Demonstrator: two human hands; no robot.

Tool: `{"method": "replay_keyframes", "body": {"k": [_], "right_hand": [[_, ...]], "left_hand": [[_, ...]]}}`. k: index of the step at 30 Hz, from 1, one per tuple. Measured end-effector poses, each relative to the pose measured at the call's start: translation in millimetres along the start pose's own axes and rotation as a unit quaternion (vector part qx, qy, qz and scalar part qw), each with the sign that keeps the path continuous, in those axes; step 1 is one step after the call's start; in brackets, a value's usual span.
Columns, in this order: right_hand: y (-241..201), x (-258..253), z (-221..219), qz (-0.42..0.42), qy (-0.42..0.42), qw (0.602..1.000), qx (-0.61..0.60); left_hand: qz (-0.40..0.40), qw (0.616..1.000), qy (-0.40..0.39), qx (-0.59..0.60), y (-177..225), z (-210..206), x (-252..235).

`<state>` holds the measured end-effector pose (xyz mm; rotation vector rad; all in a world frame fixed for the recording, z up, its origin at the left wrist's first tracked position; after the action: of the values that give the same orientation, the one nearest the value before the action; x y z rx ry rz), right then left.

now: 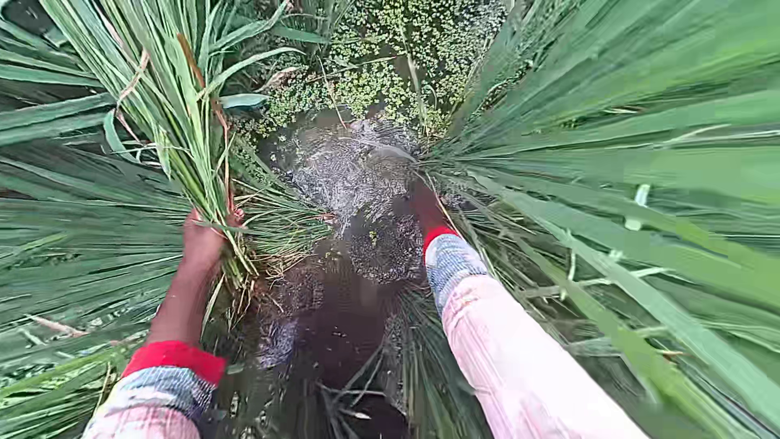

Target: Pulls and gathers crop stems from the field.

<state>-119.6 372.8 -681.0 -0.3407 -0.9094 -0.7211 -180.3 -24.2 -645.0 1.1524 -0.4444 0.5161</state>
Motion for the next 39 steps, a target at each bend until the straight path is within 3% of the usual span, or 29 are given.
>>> {"method": "replay_keyframes", "body": {"k": [3, 7, 10, 15, 18, 22, 25, 29, 35, 36, 39], "right_hand": [[16.8, -43.7, -29.3, 0.015, 0.017, 1.000, -0.020], [8.3, -39.9, -35.4, 0.091, -0.041, 0.994, -0.039], [23.5, -42.0, -43.0, 0.050, -0.002, 0.985, -0.165], [18.9, -51.5, -50.3, 0.041, 0.005, 0.988, -0.151], [-4.1, -76.1, -23.0, 0.079, 0.049, 0.977, -0.192], [-16.6, -114.5, -9.2, 0.059, 0.049, 0.981, -0.176], [13.7, -60.1, -40.5, 0.066, 0.045, 0.962, -0.263], [50.9, 36.1, -83.5, -0.009, 0.045, 0.902, -0.429], [54.5, 56.3, -39.8, -0.002, 0.115, 0.959, -0.259], [48.6, 60.3, -55.9, -0.015, 0.082, 0.976, -0.200], [32.9, 90.1, -117.6, 0.019, -0.147, 0.989, -0.027]], "left_hand": [[-0.003, 1.000, -0.007, -0.027, -4.3, 0.8, -6.2], [0.004, 0.999, 0.008, -0.037, -5.7, 3.9, -5.4], [0.000, 0.999, 0.014, -0.040, 1.3, 0.5, -1.3], [0.011, 0.999, 0.019, -0.038, -10.1, -1.3, -17.0], [0.016, 0.999, 0.020, -0.034, -5.4, -5.3, -35.2], [0.021, 0.998, 0.015, -0.058, -8.9, -3.4, -45.3], [0.006, 0.999, 0.001, -0.051, -16.0, -1.6, -44.5], [0.000, 0.998, 0.014, -0.053, -10.8, 2.4, -32.5], [0.033, 0.999, 0.001, -0.035, 0.4, -5.9, -24.3], [0.033, 0.999, -0.007, -0.023, 1.0, -5.6, -18.5], [0.046, 0.998, -0.024, -0.024, 11.6, -3.8, 1.5]]}}
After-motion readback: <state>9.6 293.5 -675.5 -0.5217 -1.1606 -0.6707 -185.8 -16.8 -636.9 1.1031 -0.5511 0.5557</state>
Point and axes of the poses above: each hand's wrist, its own x-axis away from the middle knuckle, its own z-axis out of the back of the hand, y = z × x, the point moved 6 cm from there along -x, towards the middle knuckle
